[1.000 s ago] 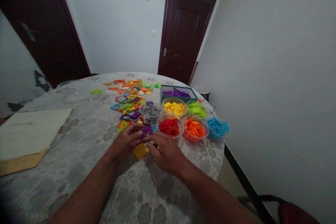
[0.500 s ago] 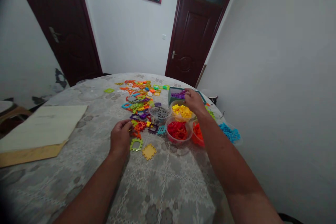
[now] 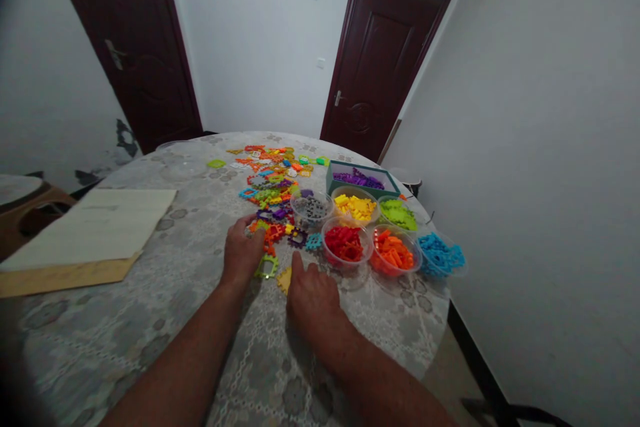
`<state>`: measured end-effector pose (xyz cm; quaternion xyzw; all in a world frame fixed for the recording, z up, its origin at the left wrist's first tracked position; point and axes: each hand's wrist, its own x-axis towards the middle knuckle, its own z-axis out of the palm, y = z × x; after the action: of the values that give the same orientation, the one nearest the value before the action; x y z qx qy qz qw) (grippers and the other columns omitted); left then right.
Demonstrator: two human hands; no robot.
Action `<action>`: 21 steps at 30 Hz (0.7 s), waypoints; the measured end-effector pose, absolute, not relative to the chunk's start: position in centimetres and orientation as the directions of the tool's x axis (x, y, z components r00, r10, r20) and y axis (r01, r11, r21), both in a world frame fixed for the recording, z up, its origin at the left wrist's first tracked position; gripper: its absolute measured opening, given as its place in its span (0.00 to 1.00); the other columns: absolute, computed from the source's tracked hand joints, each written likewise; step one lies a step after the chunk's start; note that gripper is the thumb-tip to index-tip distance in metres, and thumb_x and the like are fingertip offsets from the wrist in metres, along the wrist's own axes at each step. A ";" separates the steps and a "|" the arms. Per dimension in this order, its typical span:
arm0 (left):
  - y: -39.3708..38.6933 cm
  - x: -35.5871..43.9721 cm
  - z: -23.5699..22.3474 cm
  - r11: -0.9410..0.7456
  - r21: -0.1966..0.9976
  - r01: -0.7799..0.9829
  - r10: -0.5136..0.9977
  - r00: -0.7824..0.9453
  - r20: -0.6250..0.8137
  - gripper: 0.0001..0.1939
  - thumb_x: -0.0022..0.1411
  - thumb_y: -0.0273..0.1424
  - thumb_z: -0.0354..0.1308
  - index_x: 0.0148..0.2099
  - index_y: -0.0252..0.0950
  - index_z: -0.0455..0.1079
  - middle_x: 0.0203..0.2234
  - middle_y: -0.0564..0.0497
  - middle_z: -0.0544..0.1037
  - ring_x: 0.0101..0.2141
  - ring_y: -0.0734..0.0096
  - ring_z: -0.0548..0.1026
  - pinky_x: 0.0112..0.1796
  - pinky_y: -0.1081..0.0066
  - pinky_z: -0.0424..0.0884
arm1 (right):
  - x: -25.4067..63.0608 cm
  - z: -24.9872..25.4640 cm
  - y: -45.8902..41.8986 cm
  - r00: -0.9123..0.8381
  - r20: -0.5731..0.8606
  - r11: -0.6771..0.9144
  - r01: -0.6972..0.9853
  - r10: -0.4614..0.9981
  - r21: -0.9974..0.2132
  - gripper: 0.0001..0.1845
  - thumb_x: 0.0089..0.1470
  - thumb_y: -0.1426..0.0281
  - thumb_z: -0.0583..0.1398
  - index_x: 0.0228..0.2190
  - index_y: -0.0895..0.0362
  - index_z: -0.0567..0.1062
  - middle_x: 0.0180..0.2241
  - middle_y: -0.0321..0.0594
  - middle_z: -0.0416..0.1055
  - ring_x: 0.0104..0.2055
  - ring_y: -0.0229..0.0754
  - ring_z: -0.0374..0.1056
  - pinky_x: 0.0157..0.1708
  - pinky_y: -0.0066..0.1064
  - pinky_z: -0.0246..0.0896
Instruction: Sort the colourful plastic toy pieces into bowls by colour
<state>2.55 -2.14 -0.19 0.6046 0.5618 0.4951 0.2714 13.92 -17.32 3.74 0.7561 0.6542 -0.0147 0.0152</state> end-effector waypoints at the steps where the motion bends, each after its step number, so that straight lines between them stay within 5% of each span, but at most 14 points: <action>1: -2.1 2.7 -0.5 -0.237 0.852 0.467 0.946 -0.090 0.313 0.23 0.64 0.31 0.57 0.60 0.36 0.76 0.55 0.37 0.78 0.58 0.48 0.73 0.63 0.51 0.65 | 14.2 3.6 -17.0 0.160 -0.056 -0.159 0.987 0.986 0.012 0.38 0.65 0.77 0.55 0.73 0.66 0.56 0.47 0.62 0.79 0.43 0.55 0.81 0.44 0.43 0.77; 10: -3.4 3.5 -2.7 -0.357 0.462 0.812 0.899 0.164 0.405 0.25 0.66 0.34 0.61 0.64 0.39 0.75 0.59 0.34 0.74 0.61 0.41 0.67 0.63 0.45 0.58 | 14.9 2.7 -14.3 0.252 0.024 -0.253 0.966 0.967 0.049 0.34 0.66 0.74 0.55 0.70 0.71 0.58 0.54 0.71 0.73 0.47 0.57 0.80 0.42 0.41 0.77; 15: -3.3 3.4 -2.7 -0.363 0.434 0.824 0.897 0.183 0.402 0.22 0.67 0.34 0.61 0.61 0.37 0.76 0.58 0.34 0.73 0.60 0.42 0.69 0.61 0.47 0.60 | 14.5 2.1 -13.7 0.265 0.063 -0.268 0.963 0.962 0.039 0.24 0.68 0.75 0.51 0.62 0.65 0.69 0.56 0.66 0.72 0.45 0.54 0.81 0.41 0.39 0.78; 21: -3.2 3.4 -2.6 -0.358 0.424 0.832 0.899 0.185 0.396 0.22 0.66 0.35 0.62 0.61 0.36 0.76 0.59 0.33 0.73 0.60 0.42 0.70 0.61 0.47 0.61 | 14.9 2.0 -13.1 0.290 0.057 -0.290 0.957 0.955 -0.009 0.32 0.69 0.73 0.51 0.71 0.65 0.58 0.57 0.67 0.72 0.45 0.56 0.81 0.42 0.44 0.79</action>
<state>3.42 -3.17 -2.59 0.7676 0.5639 0.2995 0.0562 14.87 -13.07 2.00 0.8029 0.5955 0.0205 -0.0207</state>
